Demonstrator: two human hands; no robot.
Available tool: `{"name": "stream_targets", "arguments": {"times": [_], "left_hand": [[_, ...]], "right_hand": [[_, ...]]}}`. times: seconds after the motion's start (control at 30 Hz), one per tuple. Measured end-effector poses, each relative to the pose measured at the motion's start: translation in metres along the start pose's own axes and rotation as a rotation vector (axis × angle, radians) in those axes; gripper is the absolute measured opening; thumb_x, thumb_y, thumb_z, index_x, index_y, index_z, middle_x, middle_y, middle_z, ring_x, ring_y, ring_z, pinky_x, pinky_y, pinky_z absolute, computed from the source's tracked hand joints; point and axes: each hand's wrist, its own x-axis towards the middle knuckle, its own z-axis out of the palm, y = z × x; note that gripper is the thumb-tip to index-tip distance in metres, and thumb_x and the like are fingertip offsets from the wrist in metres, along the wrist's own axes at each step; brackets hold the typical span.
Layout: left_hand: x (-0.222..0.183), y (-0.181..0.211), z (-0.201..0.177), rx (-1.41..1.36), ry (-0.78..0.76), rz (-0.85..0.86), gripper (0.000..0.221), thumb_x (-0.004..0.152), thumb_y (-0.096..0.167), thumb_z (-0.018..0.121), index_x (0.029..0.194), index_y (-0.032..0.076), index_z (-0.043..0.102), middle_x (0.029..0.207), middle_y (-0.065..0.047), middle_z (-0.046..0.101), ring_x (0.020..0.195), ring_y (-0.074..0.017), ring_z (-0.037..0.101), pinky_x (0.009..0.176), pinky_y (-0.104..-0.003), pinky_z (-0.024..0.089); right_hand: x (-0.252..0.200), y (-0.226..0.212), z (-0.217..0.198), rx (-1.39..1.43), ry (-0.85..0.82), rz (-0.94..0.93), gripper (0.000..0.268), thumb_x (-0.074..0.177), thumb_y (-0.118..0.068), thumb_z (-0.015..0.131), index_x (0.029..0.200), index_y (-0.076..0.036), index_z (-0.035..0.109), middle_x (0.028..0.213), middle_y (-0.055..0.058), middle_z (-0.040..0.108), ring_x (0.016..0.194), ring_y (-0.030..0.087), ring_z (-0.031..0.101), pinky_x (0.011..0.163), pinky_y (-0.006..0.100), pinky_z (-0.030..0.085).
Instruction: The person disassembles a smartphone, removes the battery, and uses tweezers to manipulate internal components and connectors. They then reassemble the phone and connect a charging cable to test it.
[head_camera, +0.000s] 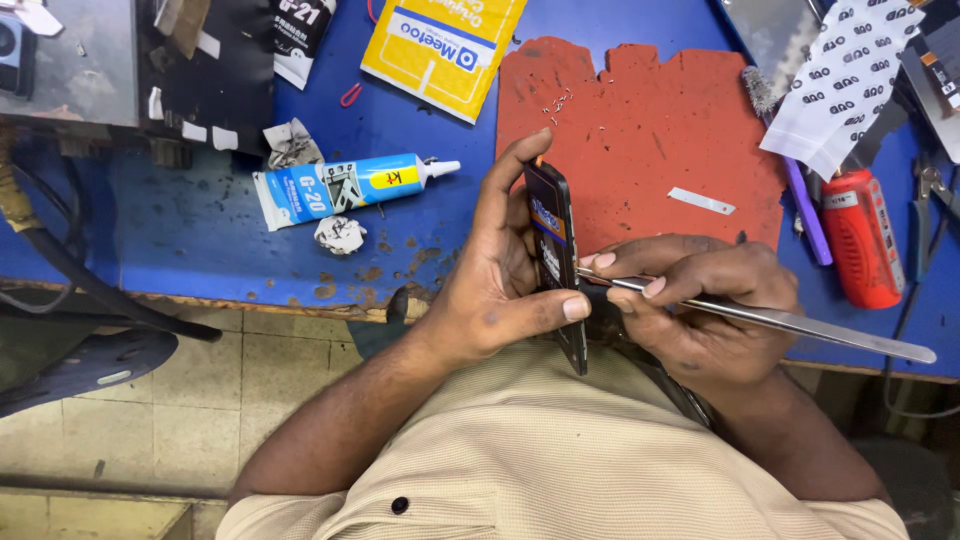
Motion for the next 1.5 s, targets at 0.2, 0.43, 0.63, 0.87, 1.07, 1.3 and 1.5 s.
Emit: {"name": "stream_targets", "arguments": {"times": [0.2,0.43,0.63,0.87,1.07,1.3,1.5], "left_hand": [[0.0003,0.0003,-0.0004,0.003,-0.001,-0.003,0.117,0.088,0.000,0.082,0.172,0.016,0.002,0.135,-0.010,0.043,0.124,-0.0158,0.052,0.108,-0.033,0.053],[0.0010,0.0003,-0.0002,0.017,-0.006,0.004,0.117,0.089,0.000,0.082,0.172,0.017,0.001,0.136,-0.010,0.041,0.120,-0.0136,0.050,0.107,-0.032,0.054],[-0.0001,0.0013,-0.0003,0.015,-0.006,-0.003,0.115,0.089,0.001,0.081,0.171,0.016,0.001,0.136,-0.010,0.041,0.119,-0.0139,0.050,0.107,-0.031,0.053],[-0.0001,-0.0005,-0.0009,0.020,-0.006,0.004,0.117,0.090,0.001,0.082,0.172,0.017,0.000,0.134,-0.009,0.042,0.116,-0.0134,0.050,0.105,-0.031,0.054],[0.0005,-0.0027,-0.0015,0.032,-0.006,0.009,0.115,0.089,0.002,0.083,0.169,0.016,0.000,0.134,-0.010,0.042,0.118,-0.0137,0.050,0.105,-0.031,0.054],[0.0004,-0.0037,-0.0019,0.038,-0.002,0.007,0.118,0.089,0.002,0.083,0.172,0.016,0.001,0.133,-0.010,0.042,0.117,-0.0135,0.050,0.105,-0.031,0.054],[0.0006,-0.0042,-0.0020,0.037,0.001,0.009,0.118,0.089,0.001,0.083,0.172,0.016,0.001,0.133,-0.010,0.043,0.115,-0.0141,0.051,0.103,-0.031,0.055]], "right_hand": [[0.0008,-0.0012,0.0000,-0.038,-0.002,-0.006,0.022,0.096,0.006,0.073,0.100,-0.004,0.054,0.112,0.024,0.073,0.105,0.029,0.077,0.088,0.036,0.068],[0.0021,-0.0020,0.0017,-0.050,0.008,-0.010,0.023,0.097,0.005,0.073,0.101,-0.005,0.053,0.110,0.023,0.074,0.104,0.028,0.077,0.087,0.035,0.068],[0.0012,-0.0030,0.0031,-0.034,0.029,-0.001,0.025,0.098,0.003,0.072,0.104,-0.005,0.050,0.110,0.021,0.074,0.104,0.027,0.077,0.088,0.035,0.069],[0.0008,-0.0014,0.0010,-0.044,-0.004,-0.015,0.022,0.098,0.006,0.072,0.103,-0.004,0.053,0.107,0.024,0.073,0.105,0.028,0.077,0.089,0.036,0.068],[-0.0006,0.0004,0.0010,-0.003,0.010,-0.008,0.022,0.097,0.004,0.072,0.104,-0.004,0.053,0.110,0.024,0.073,0.106,0.028,0.076,0.089,0.036,0.068],[-0.0013,0.0023,-0.0004,0.000,-0.001,-0.010,0.021,0.098,0.004,0.072,0.104,-0.004,0.054,0.109,0.024,0.074,0.106,0.028,0.076,0.089,0.036,0.068],[-0.0015,0.0025,-0.0003,-0.021,0.004,-0.007,0.021,0.097,0.003,0.073,0.102,-0.005,0.054,0.109,0.024,0.074,0.105,0.027,0.077,0.086,0.035,0.068]]}}
